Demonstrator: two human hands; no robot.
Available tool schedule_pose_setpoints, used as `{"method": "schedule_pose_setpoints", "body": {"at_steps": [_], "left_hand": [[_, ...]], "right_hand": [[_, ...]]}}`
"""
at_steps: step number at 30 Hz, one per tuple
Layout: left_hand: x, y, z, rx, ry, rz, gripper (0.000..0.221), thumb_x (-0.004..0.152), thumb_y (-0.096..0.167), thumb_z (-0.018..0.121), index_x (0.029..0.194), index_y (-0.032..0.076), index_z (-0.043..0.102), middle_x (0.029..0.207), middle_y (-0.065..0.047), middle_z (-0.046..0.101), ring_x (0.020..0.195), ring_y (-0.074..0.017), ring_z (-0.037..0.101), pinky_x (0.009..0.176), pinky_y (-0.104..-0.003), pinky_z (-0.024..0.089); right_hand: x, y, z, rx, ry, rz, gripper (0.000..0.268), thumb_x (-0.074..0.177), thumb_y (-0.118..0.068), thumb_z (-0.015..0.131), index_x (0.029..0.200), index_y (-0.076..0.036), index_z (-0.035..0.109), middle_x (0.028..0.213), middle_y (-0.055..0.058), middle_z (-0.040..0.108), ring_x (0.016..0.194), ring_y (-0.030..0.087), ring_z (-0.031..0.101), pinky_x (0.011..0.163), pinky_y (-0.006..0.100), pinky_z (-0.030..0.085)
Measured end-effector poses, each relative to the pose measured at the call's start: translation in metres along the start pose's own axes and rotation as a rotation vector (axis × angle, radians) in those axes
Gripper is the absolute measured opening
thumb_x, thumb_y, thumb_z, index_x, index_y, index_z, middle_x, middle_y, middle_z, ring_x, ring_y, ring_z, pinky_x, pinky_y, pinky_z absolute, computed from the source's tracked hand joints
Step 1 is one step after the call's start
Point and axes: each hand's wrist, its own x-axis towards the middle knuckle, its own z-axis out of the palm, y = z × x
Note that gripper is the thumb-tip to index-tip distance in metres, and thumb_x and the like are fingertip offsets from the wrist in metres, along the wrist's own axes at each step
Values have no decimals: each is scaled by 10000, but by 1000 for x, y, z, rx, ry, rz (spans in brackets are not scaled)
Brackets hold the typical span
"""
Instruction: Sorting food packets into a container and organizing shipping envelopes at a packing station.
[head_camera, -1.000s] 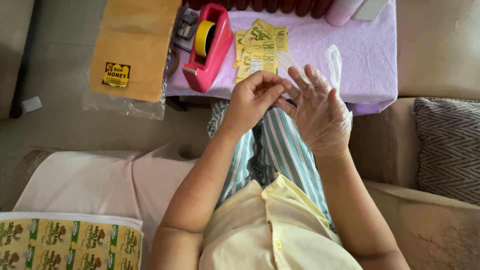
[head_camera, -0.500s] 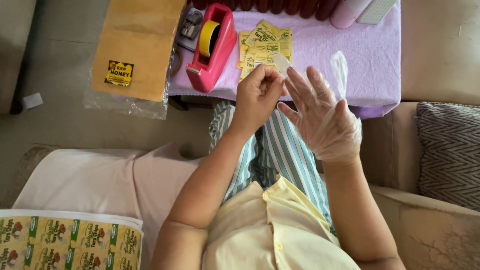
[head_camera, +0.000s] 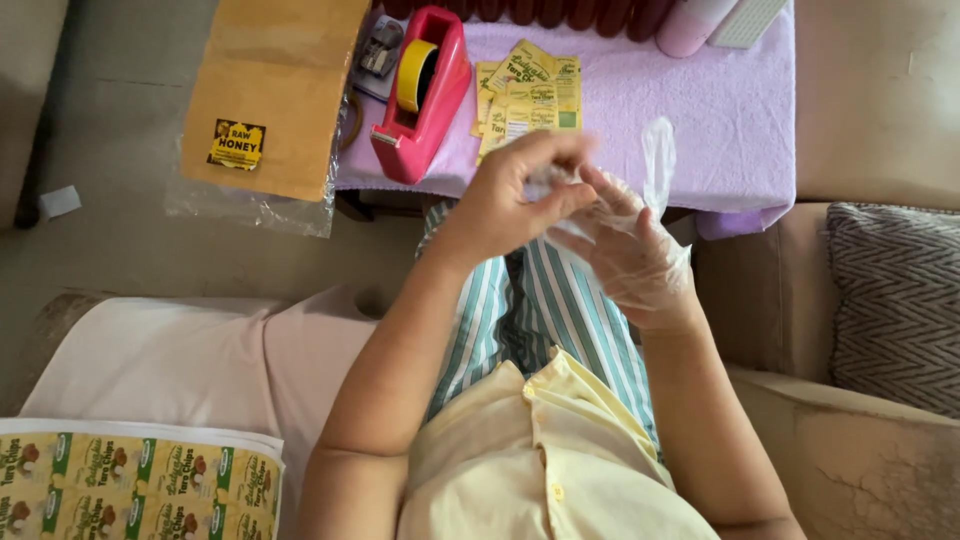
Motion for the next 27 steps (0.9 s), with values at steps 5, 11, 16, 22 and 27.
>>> {"method": "schedule_pose_setpoints", "body": {"at_steps": [5,11,16,22,27], "left_hand": [[0,6,8,124,114,-10,80,923,138,786,974,80,766,805,-40,700,786,-123,662,765,-270,520],[0,3,10,238,168,58,54,909,101,731,887,148,718,752,2,668,722,-156,680,719,-276,543],[6,-12,-16,135,340,67,51,1002,126,638,964,96,651,802,-54,691,737,-134,707,758,-280,583],[-19,5,-6,-146,83,-290,446,944,329,771,1191,40,538,1003,-43,636,875,-100,646,814,-256,569],[-33,-16,20,-185,87,-452,143,940,108,756,998,13,667,802,-72,701,697,-119,741,656,-238,643]], "right_hand": [[-1,9,-7,-40,73,8,928,889,-638,627,1568,-60,372,1453,290,527,1401,468,472,1176,678,307],[0,9,-5,-33,13,11,882,910,-657,591,1580,-126,374,1500,260,517,1422,447,479,1164,669,344],[-5,11,-1,15,-56,-3,838,918,-684,568,1550,-149,437,1557,258,463,1414,457,478,1144,678,341],[0,4,-8,196,13,-144,744,959,-619,557,1555,-195,425,1629,150,422,1450,361,480,1198,605,356],[-2,1,-9,98,6,-210,702,1007,-667,506,1557,-236,431,1645,96,400,1479,296,447,1284,587,236]]}}
